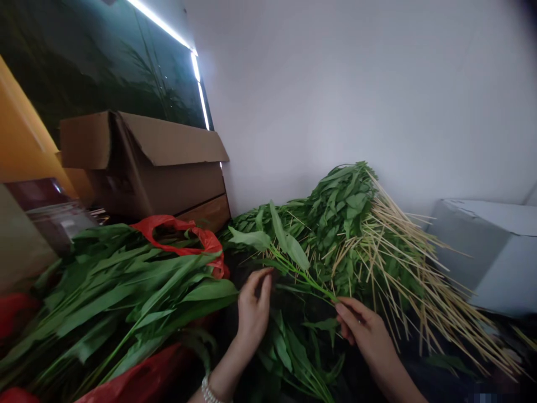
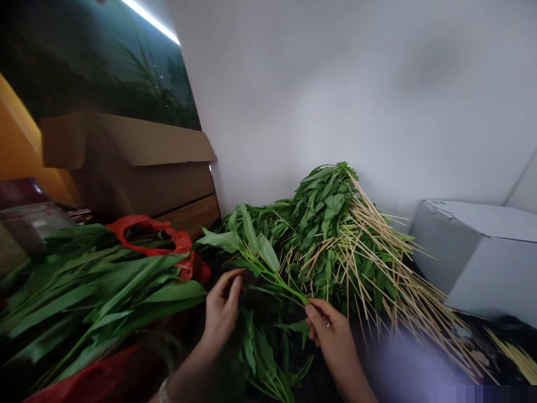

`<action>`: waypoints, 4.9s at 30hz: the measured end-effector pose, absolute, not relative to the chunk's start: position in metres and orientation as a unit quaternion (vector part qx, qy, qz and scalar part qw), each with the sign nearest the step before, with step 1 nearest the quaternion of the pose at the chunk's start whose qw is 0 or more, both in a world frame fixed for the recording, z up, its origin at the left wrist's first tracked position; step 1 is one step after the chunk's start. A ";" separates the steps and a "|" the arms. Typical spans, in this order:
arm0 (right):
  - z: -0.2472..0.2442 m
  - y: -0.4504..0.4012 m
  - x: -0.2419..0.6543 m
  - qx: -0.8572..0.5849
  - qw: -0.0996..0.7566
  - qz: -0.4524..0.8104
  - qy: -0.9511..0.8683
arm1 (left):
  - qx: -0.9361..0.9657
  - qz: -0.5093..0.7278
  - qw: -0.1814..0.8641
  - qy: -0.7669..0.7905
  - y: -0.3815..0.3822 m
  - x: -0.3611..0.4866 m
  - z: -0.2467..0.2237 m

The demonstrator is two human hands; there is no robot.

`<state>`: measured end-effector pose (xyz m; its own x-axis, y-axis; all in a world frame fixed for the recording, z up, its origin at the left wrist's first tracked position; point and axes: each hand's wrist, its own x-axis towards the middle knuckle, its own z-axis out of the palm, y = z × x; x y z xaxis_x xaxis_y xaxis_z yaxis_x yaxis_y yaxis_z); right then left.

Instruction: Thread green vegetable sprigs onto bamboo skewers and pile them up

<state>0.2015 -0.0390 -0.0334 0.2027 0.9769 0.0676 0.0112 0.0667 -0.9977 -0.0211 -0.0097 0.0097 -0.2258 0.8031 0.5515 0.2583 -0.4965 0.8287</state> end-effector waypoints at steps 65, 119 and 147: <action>-0.018 -0.040 0.217 -0.548 0.554 0.409 -0.476 | 0.780 0.398 -0.062 0.478 0.003 -0.024 -0.003; -0.030 -0.037 0.201 -0.515 0.532 0.460 -0.489 | 0.749 0.453 0.101 0.472 0.000 -0.022 -0.004; -0.042 -0.040 0.208 -0.582 0.497 0.230 -0.601 | 0.765 0.474 0.056 0.432 0.003 -0.031 -0.016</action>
<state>0.2078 -0.0401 -0.0425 0.1717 0.9287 0.3288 0.4716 0.2155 -0.8550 -0.0306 0.0035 -0.0160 0.1770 0.7142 0.6772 0.6074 -0.6207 0.4959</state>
